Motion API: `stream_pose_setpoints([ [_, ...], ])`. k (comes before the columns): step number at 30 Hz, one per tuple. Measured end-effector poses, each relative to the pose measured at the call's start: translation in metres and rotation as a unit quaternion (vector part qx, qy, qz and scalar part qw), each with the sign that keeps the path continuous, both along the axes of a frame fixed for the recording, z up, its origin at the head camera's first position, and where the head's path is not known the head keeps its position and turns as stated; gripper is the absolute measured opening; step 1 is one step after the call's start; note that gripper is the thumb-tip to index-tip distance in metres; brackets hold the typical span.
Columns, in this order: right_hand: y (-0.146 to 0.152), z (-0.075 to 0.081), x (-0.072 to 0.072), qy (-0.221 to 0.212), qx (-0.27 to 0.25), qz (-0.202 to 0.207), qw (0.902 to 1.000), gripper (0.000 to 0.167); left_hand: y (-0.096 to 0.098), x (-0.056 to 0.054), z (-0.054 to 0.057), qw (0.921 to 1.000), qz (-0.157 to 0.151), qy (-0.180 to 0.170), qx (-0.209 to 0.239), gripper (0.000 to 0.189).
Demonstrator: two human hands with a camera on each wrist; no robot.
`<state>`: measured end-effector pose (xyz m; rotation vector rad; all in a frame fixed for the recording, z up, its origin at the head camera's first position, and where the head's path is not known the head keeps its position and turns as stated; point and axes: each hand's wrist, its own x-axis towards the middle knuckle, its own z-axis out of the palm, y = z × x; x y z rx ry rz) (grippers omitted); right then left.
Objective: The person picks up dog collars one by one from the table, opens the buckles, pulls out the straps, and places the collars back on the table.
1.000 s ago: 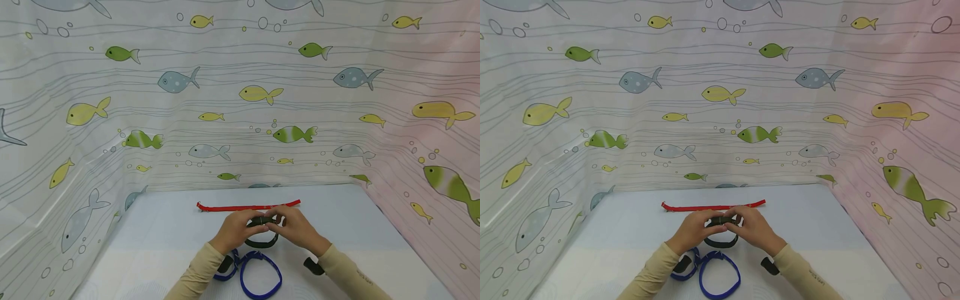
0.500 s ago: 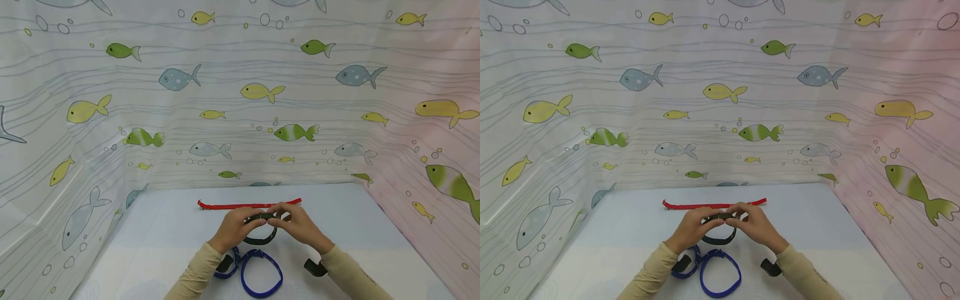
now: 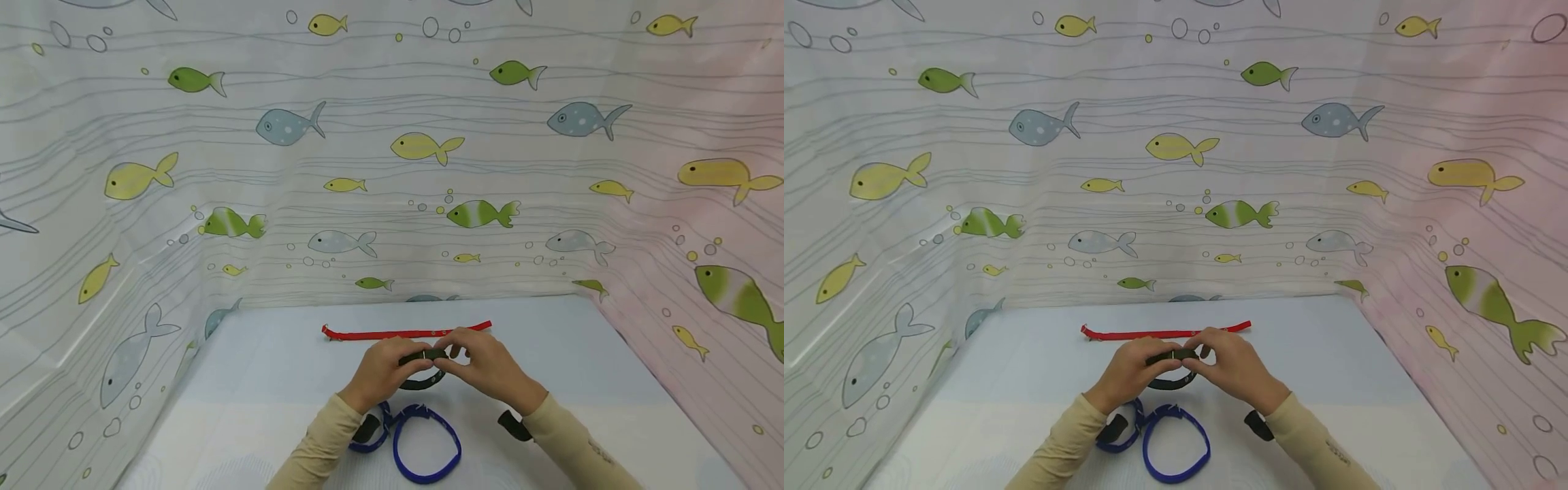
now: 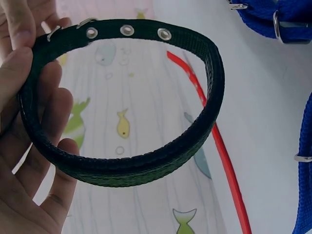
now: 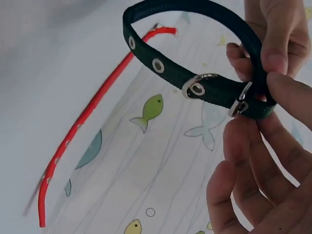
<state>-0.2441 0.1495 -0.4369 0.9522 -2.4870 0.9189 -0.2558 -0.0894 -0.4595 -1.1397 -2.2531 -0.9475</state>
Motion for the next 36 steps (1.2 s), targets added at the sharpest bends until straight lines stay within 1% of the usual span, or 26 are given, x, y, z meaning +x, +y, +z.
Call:
stream_pose_setpoints([
  [2,0.001,0.001,-0.001,0.003,0.005,0.003,1.0000,0.022,0.000,0.000,-0.001,1.0000,0.001,-0.004,-0.007,0.025],
  [4,0.002,0.000,-0.001,-0.003,-0.002,0.008,1.0000,0.021,0.000,-0.001,-0.001,0.9999,0.000,-0.011,-0.007,0.024],
  [8,0.002,-0.004,-0.002,-0.012,-0.037,0.026,0.9989,0.021,0.000,-0.002,-0.002,0.9999,-0.004,-0.015,0.004,0.024],
  [13,0.001,-0.009,-0.004,-0.011,-0.072,0.036,0.9967,0.021,-0.001,-0.002,-0.002,0.9998,-0.005,-0.008,0.020,0.028],
  [17,-0.001,-0.010,-0.004,-0.014,-0.093,0.033,0.9951,0.021,-0.002,-0.002,-0.002,0.9994,-0.004,-0.012,0.032,0.029],
  [24,-0.002,-0.014,-0.004,-0.040,-0.133,0.011,0.9902,0.022,-0.003,-0.002,0.001,0.9986,-0.008,-0.012,0.051,0.026],
  [28,-0.002,-0.016,-0.003,-0.042,-0.161,0.003,0.9860,0.023,-0.005,-0.002,0.003,0.9975,-0.006,-0.028,0.065,0.026],
  [32,-0.002,-0.016,-0.004,-0.042,-0.169,0.006,0.9847,0.022,-0.006,-0.003,0.003,0.9969,-0.007,-0.031,0.072,0.027],
  [36,-0.003,-0.014,-0.003,-0.058,-0.166,0.003,0.9845,0.022,-0.007,-0.003,0.002,0.9972,-0.008,-0.030,0.069,0.027],
])
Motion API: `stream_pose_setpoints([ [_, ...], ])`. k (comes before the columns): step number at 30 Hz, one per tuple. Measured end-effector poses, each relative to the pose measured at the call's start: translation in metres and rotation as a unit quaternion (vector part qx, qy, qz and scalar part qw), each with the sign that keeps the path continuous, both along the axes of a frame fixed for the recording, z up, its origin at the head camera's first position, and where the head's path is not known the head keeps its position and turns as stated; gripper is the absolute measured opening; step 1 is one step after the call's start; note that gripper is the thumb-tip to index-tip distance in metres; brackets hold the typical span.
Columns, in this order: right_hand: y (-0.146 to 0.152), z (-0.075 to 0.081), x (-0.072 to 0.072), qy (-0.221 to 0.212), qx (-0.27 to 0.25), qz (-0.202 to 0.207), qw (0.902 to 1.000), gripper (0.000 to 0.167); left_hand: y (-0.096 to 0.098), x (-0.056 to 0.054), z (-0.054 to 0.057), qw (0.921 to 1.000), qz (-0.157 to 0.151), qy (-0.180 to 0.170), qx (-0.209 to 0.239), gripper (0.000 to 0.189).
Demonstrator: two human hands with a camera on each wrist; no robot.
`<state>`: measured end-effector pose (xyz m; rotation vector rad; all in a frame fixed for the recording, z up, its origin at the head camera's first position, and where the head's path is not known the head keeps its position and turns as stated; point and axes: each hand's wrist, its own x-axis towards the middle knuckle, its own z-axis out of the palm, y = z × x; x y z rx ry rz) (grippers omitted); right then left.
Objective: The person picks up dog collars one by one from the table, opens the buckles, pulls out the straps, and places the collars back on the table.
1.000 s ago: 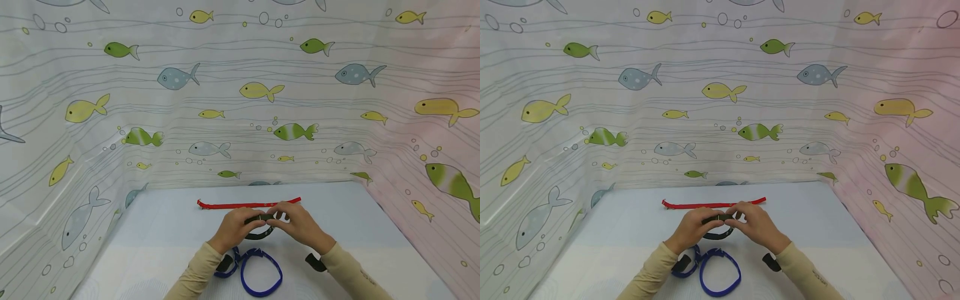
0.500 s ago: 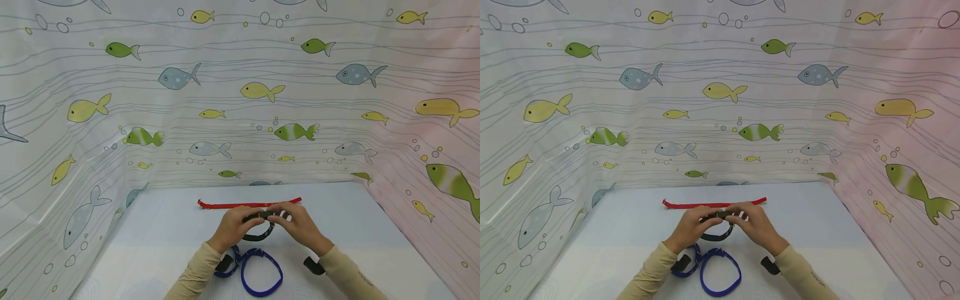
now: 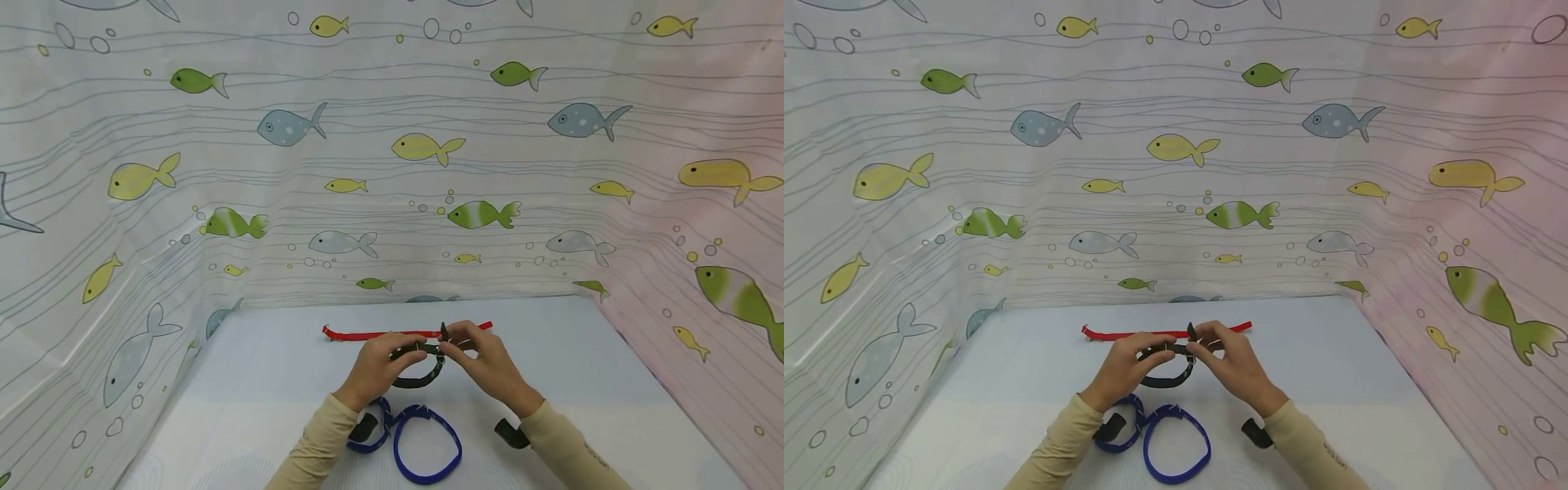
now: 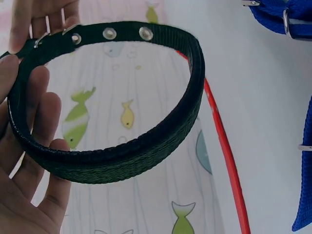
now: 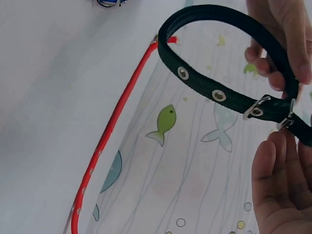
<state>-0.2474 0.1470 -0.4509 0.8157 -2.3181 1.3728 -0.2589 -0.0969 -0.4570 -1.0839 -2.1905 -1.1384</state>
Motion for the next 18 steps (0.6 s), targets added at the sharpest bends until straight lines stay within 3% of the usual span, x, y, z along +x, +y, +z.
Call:
stream_pose_setpoints([
  [5,0.000,0.001,0.002,-0.019,-0.012,-0.001,0.9997,0.025,-0.001,0.003,-0.002,0.9981,0.038,-0.023,-0.043,0.025],
  [10,-0.003,0.000,0.002,-0.012,-0.005,0.002,0.9999,0.024,0.005,0.007,-0.001,0.9895,0.070,-0.049,-0.116,0.024],
  [18,-0.010,-0.004,0.001,-0.006,0.010,-0.001,0.9999,0.023,0.018,0.010,0.001,0.9832,0.093,-0.026,-0.155,0.029],
])
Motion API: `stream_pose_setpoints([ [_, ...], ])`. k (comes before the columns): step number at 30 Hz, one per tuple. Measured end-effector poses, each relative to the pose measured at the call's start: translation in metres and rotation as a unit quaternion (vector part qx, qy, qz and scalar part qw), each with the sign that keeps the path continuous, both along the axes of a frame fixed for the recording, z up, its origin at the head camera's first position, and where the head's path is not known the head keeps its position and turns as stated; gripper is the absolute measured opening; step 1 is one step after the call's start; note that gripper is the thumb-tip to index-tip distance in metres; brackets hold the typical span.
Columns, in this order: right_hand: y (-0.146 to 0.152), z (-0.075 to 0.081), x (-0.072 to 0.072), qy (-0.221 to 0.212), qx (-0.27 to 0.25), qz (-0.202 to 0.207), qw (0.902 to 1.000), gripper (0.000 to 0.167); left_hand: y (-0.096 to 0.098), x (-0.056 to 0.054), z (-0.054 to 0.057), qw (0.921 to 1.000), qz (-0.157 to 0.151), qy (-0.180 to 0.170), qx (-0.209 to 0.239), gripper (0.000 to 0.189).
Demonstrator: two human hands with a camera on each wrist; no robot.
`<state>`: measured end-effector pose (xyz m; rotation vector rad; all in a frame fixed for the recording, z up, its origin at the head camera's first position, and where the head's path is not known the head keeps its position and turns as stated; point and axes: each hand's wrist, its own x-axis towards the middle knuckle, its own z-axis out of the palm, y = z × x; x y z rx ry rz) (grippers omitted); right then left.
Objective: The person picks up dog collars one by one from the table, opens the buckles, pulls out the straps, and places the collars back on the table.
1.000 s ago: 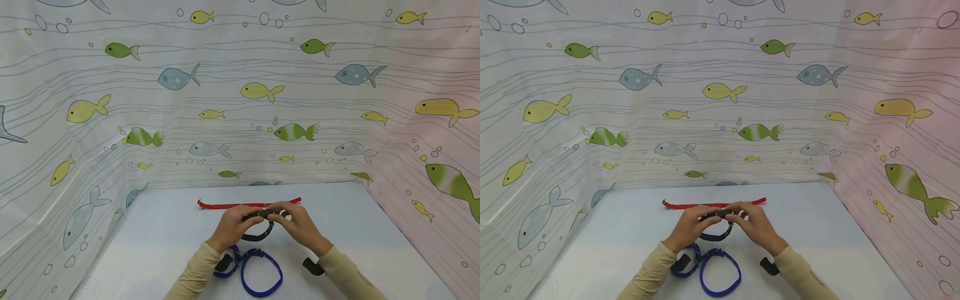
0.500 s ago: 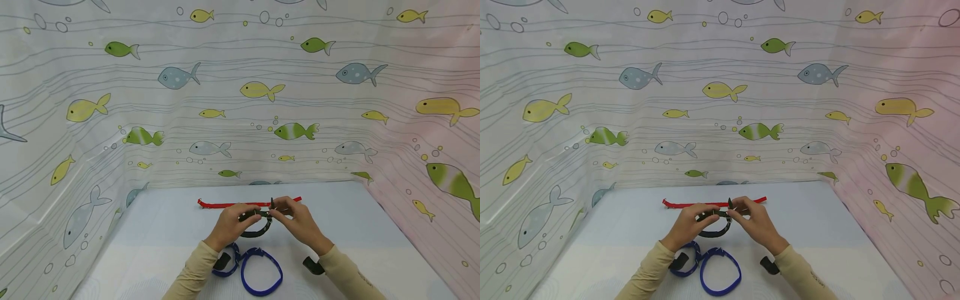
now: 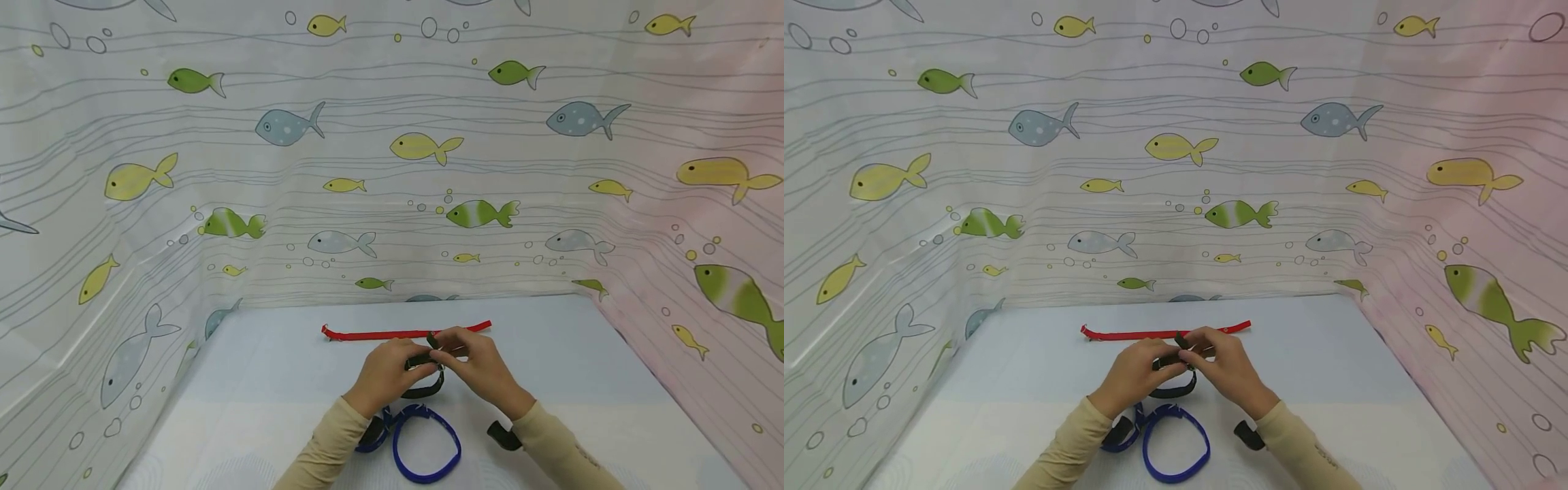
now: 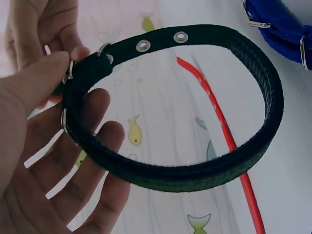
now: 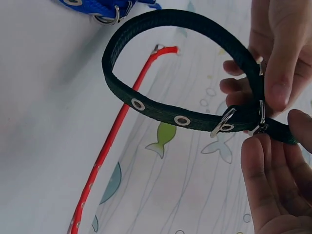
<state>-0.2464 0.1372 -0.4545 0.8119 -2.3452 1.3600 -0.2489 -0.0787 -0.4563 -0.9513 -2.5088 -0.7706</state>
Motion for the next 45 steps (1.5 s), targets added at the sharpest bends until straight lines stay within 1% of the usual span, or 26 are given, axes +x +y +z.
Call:
stream_pose_setpoints([
  [3,-0.002,0.001,0.000,-0.003,-0.004,0.002,1.0000,0.023,0.002,0.000,0.000,0.9999,0.009,0.001,0.005,0.027],
  [6,-0.002,0.000,0.000,-0.018,-0.015,-0.001,0.9997,0.023,0.001,0.000,-0.001,0.9997,0.012,0.000,0.020,0.027],
  [13,0.002,-0.002,-0.003,-0.078,-0.078,-0.001,0.9939,0.026,-0.001,-0.003,-0.004,0.9955,0.001,0.015,0.094,0.029],
  [16,0.002,0.000,-0.002,-0.097,-0.092,-0.002,0.9910,0.025,-0.002,-0.005,-0.006,0.9930,-0.005,0.031,0.114,0.030],
  [20,-0.001,0.017,0.009,-0.105,-0.099,0.000,0.9894,0.025,-0.003,-0.006,-0.008,0.9910,-0.005,0.059,0.120,0.028],
  [22,-0.002,0.025,0.014,-0.101,-0.100,0.004,0.9898,0.024,-0.003,-0.007,-0.009,0.9898,-0.005,0.076,0.121,0.026],
  [23,-0.002,0.026,0.015,-0.099,-0.103,0.007,0.9897,0.024,-0.004,-0.007,-0.009,0.9892,-0.006,0.084,0.120,0.025],
  [26,-0.001,0.023,0.013,-0.094,-0.109,0.012,0.9895,0.023,-0.005,-0.008,-0.010,0.9869,-0.010,0.106,0.121,0.022],
  [28,0.000,0.015,0.008,-0.093,-0.108,0.009,0.9897,0.022,-0.005,-0.009,-0.010,0.9858,-0.014,0.114,0.122,0.021],
  [31,0.001,0.003,0.001,-0.095,-0.110,0.010,0.9893,0.022,-0.006,-0.009,-0.011,0.9852,-0.014,0.115,0.126,0.021],
  [34,0.003,-0.005,-0.004,-0.106,-0.135,0.030,0.9847,0.023,-0.007,-0.009,-0.011,0.9844,-0.011,0.110,0.137,0.022],
  [38,0.004,-0.003,-0.006,-0.103,-0.158,0.060,0.9803,0.022,-0.008,-0.010,-0.012,0.9827,-0.014,0.102,0.153,0.022],
  [42,0.005,0.001,-0.005,-0.092,-0.138,0.049,0.9849,0.022,-0.008,-0.010,-0.011,0.9821,-0.022,0.091,0.163,0.020],
  [45,0.004,0.004,-0.004,-0.095,-0.121,0.030,0.9877,0.023,-0.008,-0.010,-0.009,0.9841,-0.022,0.075,0.160,0.020],
])
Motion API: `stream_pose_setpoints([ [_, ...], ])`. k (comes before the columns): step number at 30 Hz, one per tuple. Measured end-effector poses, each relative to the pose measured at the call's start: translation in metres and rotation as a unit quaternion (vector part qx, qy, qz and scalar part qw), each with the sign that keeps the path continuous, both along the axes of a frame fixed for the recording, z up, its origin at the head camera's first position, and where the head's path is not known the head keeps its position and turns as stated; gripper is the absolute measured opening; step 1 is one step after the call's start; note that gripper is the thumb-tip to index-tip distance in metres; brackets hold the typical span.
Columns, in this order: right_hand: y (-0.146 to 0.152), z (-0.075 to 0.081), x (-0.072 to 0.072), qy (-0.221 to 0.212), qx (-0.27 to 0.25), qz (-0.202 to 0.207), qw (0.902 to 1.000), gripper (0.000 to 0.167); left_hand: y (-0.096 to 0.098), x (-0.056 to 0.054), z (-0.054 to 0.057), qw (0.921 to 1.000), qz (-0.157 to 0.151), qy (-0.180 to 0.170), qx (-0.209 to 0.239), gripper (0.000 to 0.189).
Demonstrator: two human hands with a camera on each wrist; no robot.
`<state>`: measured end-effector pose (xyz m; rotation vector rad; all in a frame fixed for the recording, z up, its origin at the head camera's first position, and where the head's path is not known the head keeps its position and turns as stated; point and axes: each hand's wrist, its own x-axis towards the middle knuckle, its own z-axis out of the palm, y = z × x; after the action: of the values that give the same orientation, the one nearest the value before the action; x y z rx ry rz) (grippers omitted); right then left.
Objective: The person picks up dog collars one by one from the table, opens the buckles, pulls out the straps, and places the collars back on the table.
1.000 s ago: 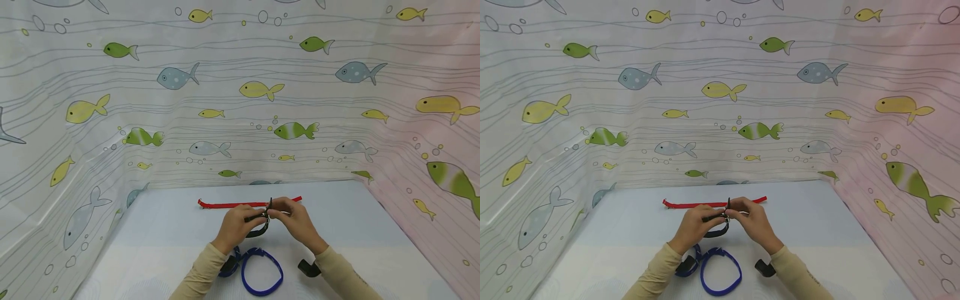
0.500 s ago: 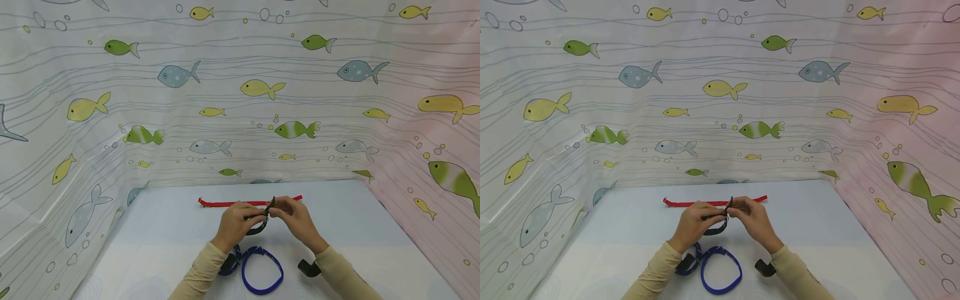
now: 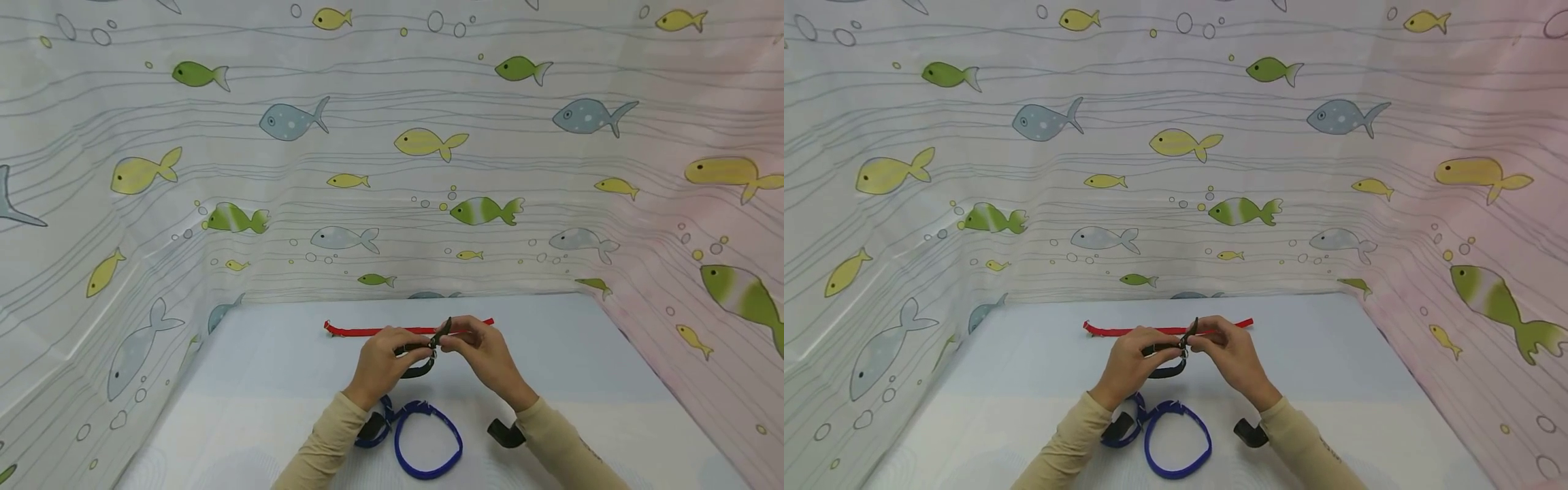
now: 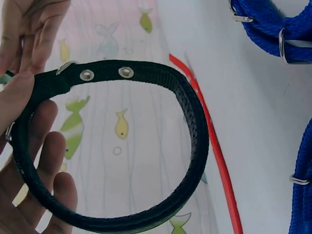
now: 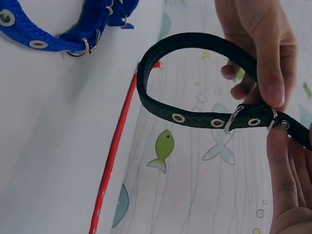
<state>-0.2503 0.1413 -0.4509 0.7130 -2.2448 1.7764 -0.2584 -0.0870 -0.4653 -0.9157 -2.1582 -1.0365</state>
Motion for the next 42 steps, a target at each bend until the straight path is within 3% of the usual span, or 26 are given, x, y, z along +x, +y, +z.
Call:
stream_pose_setpoints([
  [8,-0.006,0.021,0.017,0.005,0.031,-0.009,0.9995,0.023,-0.001,0.003,0.003,0.9959,-0.008,-0.078,-0.045,0.018],
  [12,-0.007,0.027,0.022,0.015,0.025,-0.003,0.9996,0.022,0.000,0.004,0.004,0.9933,-0.012,-0.090,-0.072,0.019],
  [15,-0.007,0.026,0.022,0.021,0.020,0.001,0.9996,0.023,0.000,0.003,0.003,0.9940,0.000,-0.045,-0.099,0.019],
  [18,-0.007,0.025,0.021,0.022,0.023,-0.006,0.9995,0.023,0.002,0.004,0.004,0.9862,0.042,0.046,-0.153,0.018],
  [21,-0.006,0.016,0.015,0.019,0.029,-0.025,0.9991,0.023,0.004,0.005,0.005,0.9631,0.093,0.142,-0.209,0.019],
  [25,-0.003,0.000,0.004,0.021,0.041,-0.047,0.9978,0.025,0.007,0.006,0.005,0.9343,0.134,0.207,-0.258,0.022],
  [35,-0.005,-0.004,0.000,0.105,0.075,-0.053,0.9902,0.024,0.013,0.009,0.003,0.8975,0.180,0.234,-0.327,0.032],
  [39,-0.008,-0.003,-0.001,0.135,0.074,-0.050,0.9868,0.026,0.016,0.010,0.002,0.8964,0.185,0.221,-0.337,0.032],
  [42,-0.010,-0.002,-0.001,0.145,0.068,-0.045,0.9860,0.027,0.017,0.009,-0.003,0.9054,0.178,0.202,-0.328,0.031],
])
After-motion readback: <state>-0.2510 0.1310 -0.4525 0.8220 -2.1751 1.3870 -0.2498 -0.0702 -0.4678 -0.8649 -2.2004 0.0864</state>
